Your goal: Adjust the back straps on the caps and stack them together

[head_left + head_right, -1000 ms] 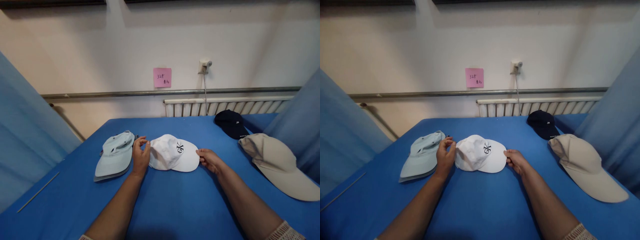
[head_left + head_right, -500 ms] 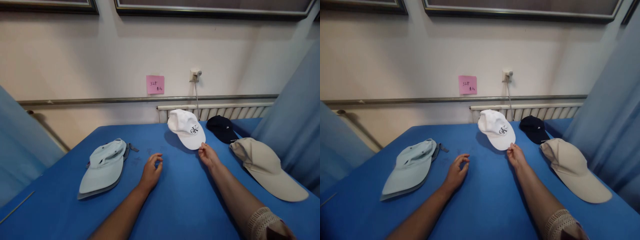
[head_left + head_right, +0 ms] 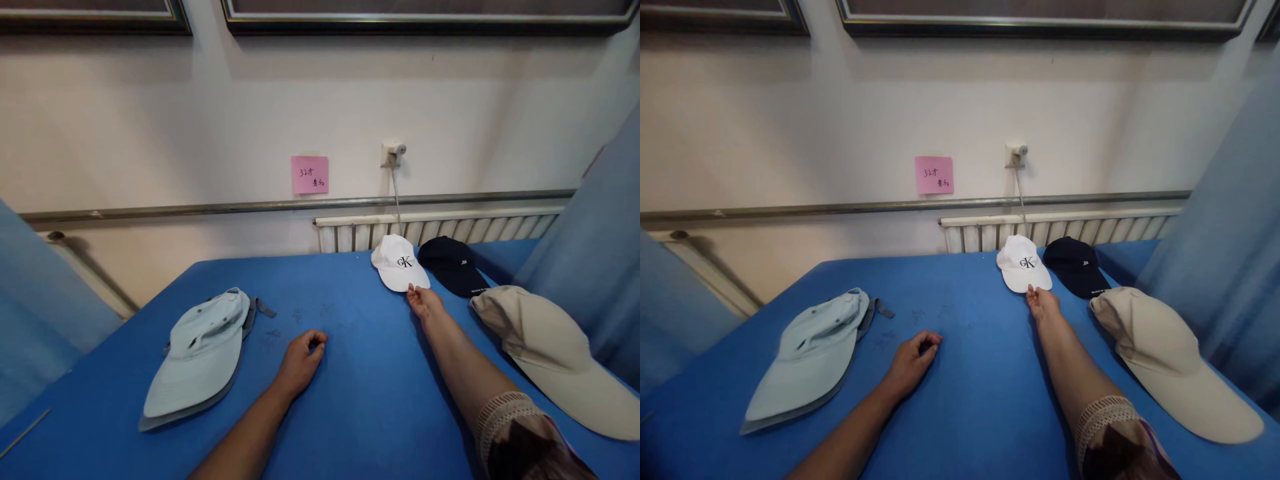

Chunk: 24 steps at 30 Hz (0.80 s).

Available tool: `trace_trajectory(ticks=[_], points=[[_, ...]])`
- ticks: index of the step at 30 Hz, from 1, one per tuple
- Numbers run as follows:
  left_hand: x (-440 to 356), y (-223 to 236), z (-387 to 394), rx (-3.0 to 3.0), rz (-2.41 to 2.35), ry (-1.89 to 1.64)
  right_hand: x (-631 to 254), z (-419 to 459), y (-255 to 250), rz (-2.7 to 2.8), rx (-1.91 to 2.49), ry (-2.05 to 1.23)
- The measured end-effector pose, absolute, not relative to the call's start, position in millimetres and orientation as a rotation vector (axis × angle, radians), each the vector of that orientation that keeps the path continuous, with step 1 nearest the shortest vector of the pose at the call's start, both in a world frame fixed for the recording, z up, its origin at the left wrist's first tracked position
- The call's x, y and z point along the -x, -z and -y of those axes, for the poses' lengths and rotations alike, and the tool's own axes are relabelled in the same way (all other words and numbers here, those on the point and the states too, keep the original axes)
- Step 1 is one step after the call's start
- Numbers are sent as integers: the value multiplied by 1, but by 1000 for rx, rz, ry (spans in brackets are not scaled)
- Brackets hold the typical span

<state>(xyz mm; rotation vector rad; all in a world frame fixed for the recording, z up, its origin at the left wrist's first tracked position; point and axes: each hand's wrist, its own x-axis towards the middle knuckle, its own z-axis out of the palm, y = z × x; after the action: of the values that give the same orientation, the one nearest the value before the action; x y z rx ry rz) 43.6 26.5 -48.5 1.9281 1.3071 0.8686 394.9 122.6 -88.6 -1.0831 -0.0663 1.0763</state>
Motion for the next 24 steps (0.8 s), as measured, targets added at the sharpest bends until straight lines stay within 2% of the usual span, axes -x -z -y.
trace_trajectory(ticks=[19,24], points=[[-47,55,-19,-2041,-1281,-844,-396,-100,93,84,1156,-1110],[-49,58,-14,-2068,-1288,-786,-387,-88,94,84,1214,-1002]])
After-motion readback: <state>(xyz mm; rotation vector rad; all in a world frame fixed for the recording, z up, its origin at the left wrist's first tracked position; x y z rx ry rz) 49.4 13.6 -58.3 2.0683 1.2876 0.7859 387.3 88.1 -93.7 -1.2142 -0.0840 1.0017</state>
